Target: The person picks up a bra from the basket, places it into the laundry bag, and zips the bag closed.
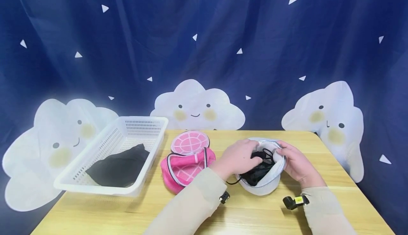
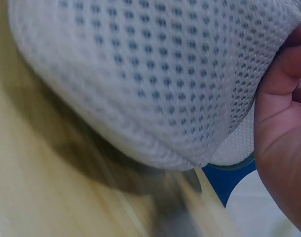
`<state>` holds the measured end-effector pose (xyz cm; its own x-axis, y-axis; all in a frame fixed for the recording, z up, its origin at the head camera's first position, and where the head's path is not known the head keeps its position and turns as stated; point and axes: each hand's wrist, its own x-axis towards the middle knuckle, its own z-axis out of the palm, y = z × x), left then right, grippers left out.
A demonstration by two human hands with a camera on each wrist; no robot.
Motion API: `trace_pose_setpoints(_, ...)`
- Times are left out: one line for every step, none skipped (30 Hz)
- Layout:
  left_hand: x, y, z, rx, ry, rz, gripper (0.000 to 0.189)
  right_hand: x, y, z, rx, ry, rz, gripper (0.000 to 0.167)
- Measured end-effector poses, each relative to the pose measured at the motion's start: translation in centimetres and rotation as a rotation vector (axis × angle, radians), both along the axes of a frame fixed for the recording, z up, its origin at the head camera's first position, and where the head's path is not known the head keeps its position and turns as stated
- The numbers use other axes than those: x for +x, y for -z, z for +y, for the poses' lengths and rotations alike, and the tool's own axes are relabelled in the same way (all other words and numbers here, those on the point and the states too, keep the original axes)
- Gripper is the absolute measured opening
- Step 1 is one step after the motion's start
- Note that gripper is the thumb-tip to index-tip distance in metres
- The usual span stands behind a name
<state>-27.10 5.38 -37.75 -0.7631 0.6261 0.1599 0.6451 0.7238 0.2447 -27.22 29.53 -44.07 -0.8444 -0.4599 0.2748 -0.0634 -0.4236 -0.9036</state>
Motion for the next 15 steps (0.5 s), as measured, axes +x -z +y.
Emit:
trace_pose_setpoints(-0.1, 0.0, -0.6, 0.010, -0.032, -0.013, 0.057, 0.0, 0.0, 0.0, -0.001, 0.002, -0.001, 0.043)
trace_pose_setpoints(-0.1, 0.1, -1.1, 0.012, -0.063, -0.034, 0.063, 0.0, 0.1, 0.1, -0.001, 0.005, -0.003, 0.043)
trace_pose_setpoints(-0.1, 0.2, -1.6, 0.017, -0.086, -0.058, 0.068, 0.1, 0.1, 0.1, 0.000, 0.010, -0.004, 0.043)
trace_pose_setpoints(-0.1, 0.4, -2.1, 0.019, -0.105, -0.088, 0.074, 0.1, 0.1, 0.2, 0.001, 0.014, -0.005, 0.043)
trace_pose_setpoints(0.1, 0.5, -2.5, 0.009, -0.120, -0.123, 0.079, 0.1, 0.1, 0.2, 0.002, 0.018, -0.006, 0.043)
trace_pose_setpoints(0.3, 0.6, -2.9, -0.004, -0.131, -0.163, 0.086, 0.2, 0.2, 0.2, 0.003, 0.021, -0.008, 0.042)
trace_pose_setpoints(0.5, 0.6, -3.3, -0.025, -0.134, -0.193, 0.093, 0.1, 0.2, 0.2, 0.006, 0.023, -0.009, 0.042)
trace_pose_setpoints(0.8, 0.6, -3.6, -0.050, -0.139, -0.218, 0.098, 0.1, 0.3, 0.2, 0.007, 0.025, -0.011, 0.041)
trace_pose_setpoints(1.0, 0.7, -3.8, -0.079, -0.138, -0.230, 0.102, 0.1, 0.2, 0.2, 0.008, 0.028, -0.012, 0.041)
trace_pose_setpoints(1.2, 0.7, -4.0, -0.113, -0.135, -0.236, 0.105, 0.1, 0.2, 0.2, 0.006, 0.028, -0.012, 0.040)
trace_pose_setpoints(1.4, 0.7, -4.2, -0.143, -0.129, -0.235, 0.104, 0.1, 0.2, 0.2, 0.004, 0.029, -0.013, 0.040)
trace_pose_setpoints(1.5, 0.8, -4.3, -0.173, -0.123, -0.224, 0.102, 0.1, 0.2, 0.2, 0.003, 0.029, -0.013, 0.040)
trace_pose_setpoints(1.6, 0.8, -4.3, -0.203, -0.117, -0.205, 0.095, 0.1, 0.2, 0.2, 0.002, 0.028, -0.012, 0.039)
trace_pose_setpoints(1.6, 0.8, -4.4, -0.224, -0.118, -0.190, 0.086, 0.0, 0.2, 0.2, 0.001, 0.026, -0.013, 0.039)
trace_pose_setpoints(1.7, 0.8, -4.4, -0.240, -0.122, -0.178, 0.076, 0.0, 0.2, 0.2, 0.001, 0.024, -0.015, 0.039)
